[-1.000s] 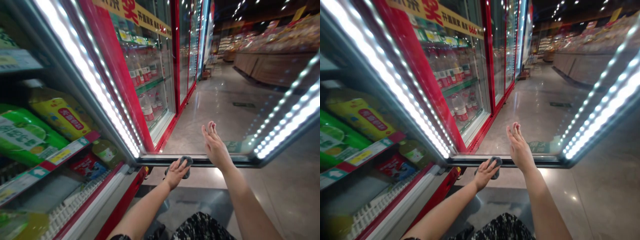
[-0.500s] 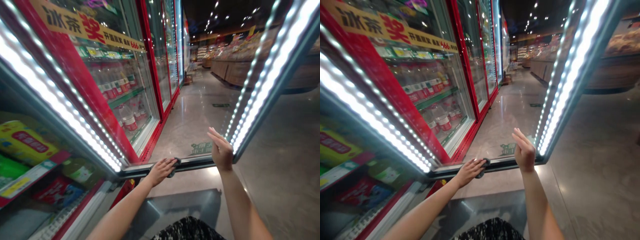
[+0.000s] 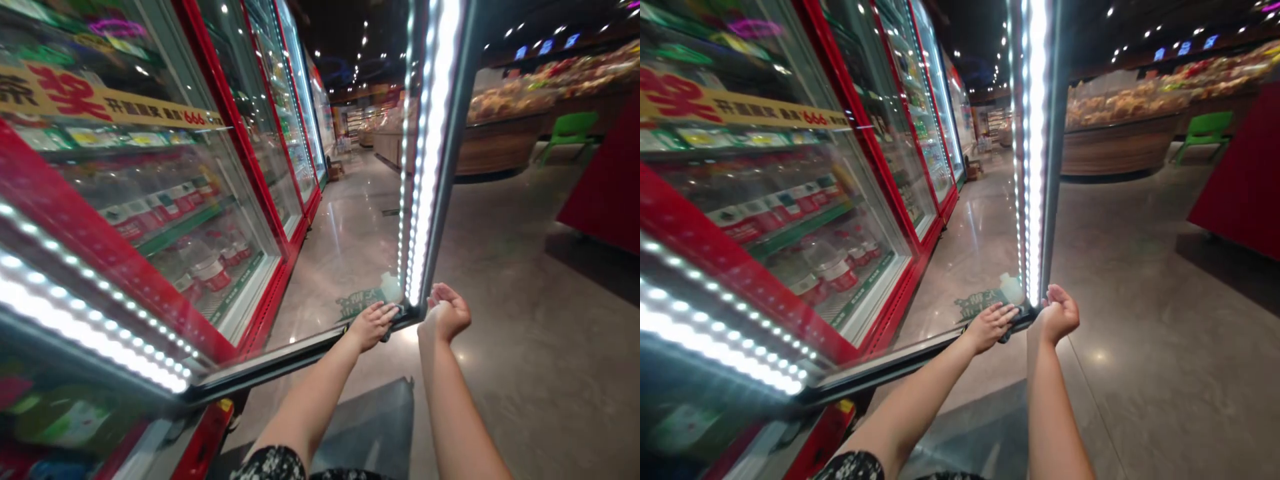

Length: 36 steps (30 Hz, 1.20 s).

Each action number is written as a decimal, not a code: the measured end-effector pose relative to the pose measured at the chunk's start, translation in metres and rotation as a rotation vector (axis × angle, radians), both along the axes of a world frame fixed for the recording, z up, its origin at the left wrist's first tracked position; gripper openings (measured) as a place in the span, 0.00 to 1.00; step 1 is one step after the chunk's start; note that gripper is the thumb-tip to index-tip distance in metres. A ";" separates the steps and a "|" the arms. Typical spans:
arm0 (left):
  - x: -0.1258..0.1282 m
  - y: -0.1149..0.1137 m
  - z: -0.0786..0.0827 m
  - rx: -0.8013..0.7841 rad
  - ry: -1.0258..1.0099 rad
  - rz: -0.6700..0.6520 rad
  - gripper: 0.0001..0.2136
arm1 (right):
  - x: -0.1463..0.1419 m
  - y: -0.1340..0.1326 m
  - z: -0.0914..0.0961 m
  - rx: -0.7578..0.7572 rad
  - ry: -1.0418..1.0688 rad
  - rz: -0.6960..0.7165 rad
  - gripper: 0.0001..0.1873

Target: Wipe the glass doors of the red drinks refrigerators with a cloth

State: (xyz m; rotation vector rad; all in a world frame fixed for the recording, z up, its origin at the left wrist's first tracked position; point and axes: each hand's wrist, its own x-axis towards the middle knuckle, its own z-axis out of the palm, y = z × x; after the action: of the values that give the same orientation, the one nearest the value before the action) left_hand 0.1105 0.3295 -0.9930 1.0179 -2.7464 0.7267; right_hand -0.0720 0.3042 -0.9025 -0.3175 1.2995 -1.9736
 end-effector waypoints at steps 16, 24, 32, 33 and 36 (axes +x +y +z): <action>-0.034 -0.035 -0.008 -0.037 0.008 -0.072 0.16 | -0.049 0.000 -0.001 0.084 -0.097 0.149 0.18; -0.008 -0.031 0.050 -0.075 -0.040 -0.007 0.17 | -0.031 0.005 -0.001 0.075 -0.063 0.297 0.16; -0.015 -0.035 0.153 -0.342 0.153 0.181 0.29 | 0.012 0.027 0.029 -0.209 0.162 0.409 0.16; -0.016 -0.032 0.160 -0.350 0.156 0.171 0.30 | 0.019 0.030 0.032 -0.292 0.228 0.451 0.19; -0.011 -0.019 0.173 -0.338 0.137 0.129 0.31 | 0.040 0.032 0.034 -0.495 0.448 0.519 0.24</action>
State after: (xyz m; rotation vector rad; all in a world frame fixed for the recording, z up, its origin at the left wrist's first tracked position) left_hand 0.0999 0.3101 -0.8202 1.1251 -2.3528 1.0540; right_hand -0.0325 0.3360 -0.8688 -1.2604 0.8287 -1.7866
